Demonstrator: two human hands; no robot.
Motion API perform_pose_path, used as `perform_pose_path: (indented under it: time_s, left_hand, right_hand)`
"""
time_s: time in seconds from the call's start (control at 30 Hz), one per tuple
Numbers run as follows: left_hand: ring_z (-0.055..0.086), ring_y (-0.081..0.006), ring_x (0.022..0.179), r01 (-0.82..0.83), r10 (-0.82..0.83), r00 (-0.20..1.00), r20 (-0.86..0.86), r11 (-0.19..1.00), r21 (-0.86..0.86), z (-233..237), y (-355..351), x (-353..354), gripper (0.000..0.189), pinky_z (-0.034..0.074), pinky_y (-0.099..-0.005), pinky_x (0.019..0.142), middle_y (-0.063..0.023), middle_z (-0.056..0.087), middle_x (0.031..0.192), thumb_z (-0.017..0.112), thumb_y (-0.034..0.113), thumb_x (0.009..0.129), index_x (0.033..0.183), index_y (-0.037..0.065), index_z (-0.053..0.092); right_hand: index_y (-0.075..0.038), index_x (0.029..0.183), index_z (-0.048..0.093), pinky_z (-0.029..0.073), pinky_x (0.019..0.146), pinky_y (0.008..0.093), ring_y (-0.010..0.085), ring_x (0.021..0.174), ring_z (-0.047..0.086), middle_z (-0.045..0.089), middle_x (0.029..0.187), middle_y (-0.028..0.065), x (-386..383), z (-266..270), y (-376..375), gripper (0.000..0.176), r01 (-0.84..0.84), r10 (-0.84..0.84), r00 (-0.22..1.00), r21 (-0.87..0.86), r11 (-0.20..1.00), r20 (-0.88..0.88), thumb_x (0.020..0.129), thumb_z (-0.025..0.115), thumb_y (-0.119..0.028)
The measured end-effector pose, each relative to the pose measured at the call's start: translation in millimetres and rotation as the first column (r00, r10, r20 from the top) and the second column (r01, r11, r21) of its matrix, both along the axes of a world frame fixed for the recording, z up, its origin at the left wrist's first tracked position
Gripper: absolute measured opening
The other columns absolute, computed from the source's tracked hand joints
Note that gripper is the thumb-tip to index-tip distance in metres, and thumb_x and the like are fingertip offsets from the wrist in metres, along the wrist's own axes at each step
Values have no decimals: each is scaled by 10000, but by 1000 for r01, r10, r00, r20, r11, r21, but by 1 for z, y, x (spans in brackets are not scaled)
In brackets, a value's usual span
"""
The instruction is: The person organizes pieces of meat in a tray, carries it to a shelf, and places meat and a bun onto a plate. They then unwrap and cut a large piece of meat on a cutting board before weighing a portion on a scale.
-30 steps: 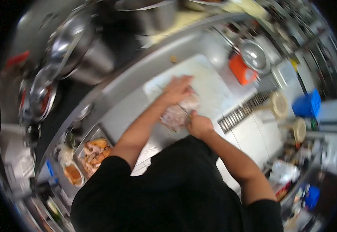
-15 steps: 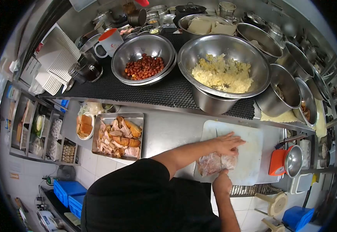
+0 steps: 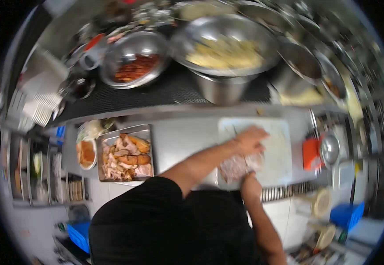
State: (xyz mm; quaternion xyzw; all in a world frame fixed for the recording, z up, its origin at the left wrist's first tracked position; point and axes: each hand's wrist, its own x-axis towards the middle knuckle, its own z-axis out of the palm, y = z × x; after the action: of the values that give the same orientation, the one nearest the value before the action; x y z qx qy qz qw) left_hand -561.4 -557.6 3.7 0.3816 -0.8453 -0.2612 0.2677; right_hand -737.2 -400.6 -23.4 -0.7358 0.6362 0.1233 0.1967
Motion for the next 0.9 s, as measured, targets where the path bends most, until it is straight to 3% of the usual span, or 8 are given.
perform_pose_path:
  time_s: [0.03,0.17,0.2,0.27,0.4,0.7,0.8,0.9]
  left_hand:
    - [460,-362,1426,-26,28,998,54,999,-38,9,3,-2,624,244,-510,1267,-193,575,1453,676,355,949,1451,15,531]
    - [530,-425,1322,-270,244,962,-124,915,-299,8,39,-1,449,348,-533,1174,-238,622,1326,732,243,897,1247,-15,617]
    - [470,-433,1391,-315,308,949,-69,931,-183,11,59,9,483,298,-519,1223,-228,588,1371,783,297,847,1192,7,612]
    - [439,-442,1405,-398,396,916,72,917,24,9,104,24,767,327,-555,1180,-262,489,1478,894,412,730,1279,-2,554]
    - [208,-445,1538,-420,327,846,421,896,147,15,150,23,1094,196,-672,1209,-259,204,1644,960,487,600,1430,62,389]
    - [273,-462,1472,-534,401,768,499,832,153,9,142,6,1147,266,-609,1173,-277,276,1573,940,465,532,1460,53,406]
    - [274,-467,1469,-520,399,775,491,843,136,6,142,6,1132,272,-613,1166,-279,280,1565,929,470,540,1457,60,408]
    - [281,-463,1461,-513,405,771,491,853,102,1,142,6,1130,272,-613,1165,-273,282,1558,929,472,538,1451,58,410]
  right_hand:
    - [66,1208,494,607,800,498,409,930,759,747,998,279,5,9,2,285,34,-34,999,-10,999,4,1020,478,-148]
    - [14,1190,514,593,839,507,412,963,745,742,1043,257,11,17,1,235,121,-122,992,34,992,45,1032,426,-136]
    - [15,1205,511,596,833,506,410,966,745,740,1066,253,13,20,0,238,147,-149,987,35,989,54,1027,433,-124]
    - [40,1217,502,602,806,496,402,949,751,743,1018,257,11,22,3,259,135,-135,988,10,991,76,1008,456,-106]
    - [49,1236,496,603,793,501,411,934,750,743,997,260,8,19,1,281,76,-74,994,-19,997,75,992,482,-88]
    - [48,1241,509,616,798,462,391,943,765,756,1023,259,-9,87,29,273,34,-36,999,160,987,9,1014,493,-101]
    - [54,1240,523,617,798,467,394,953,761,752,1039,268,-23,87,50,265,58,-48,997,191,980,-54,1032,461,-99]
    - [89,1281,480,596,828,505,430,994,742,735,1055,293,-20,50,45,316,106,-121,991,209,972,57,996,485,-47]
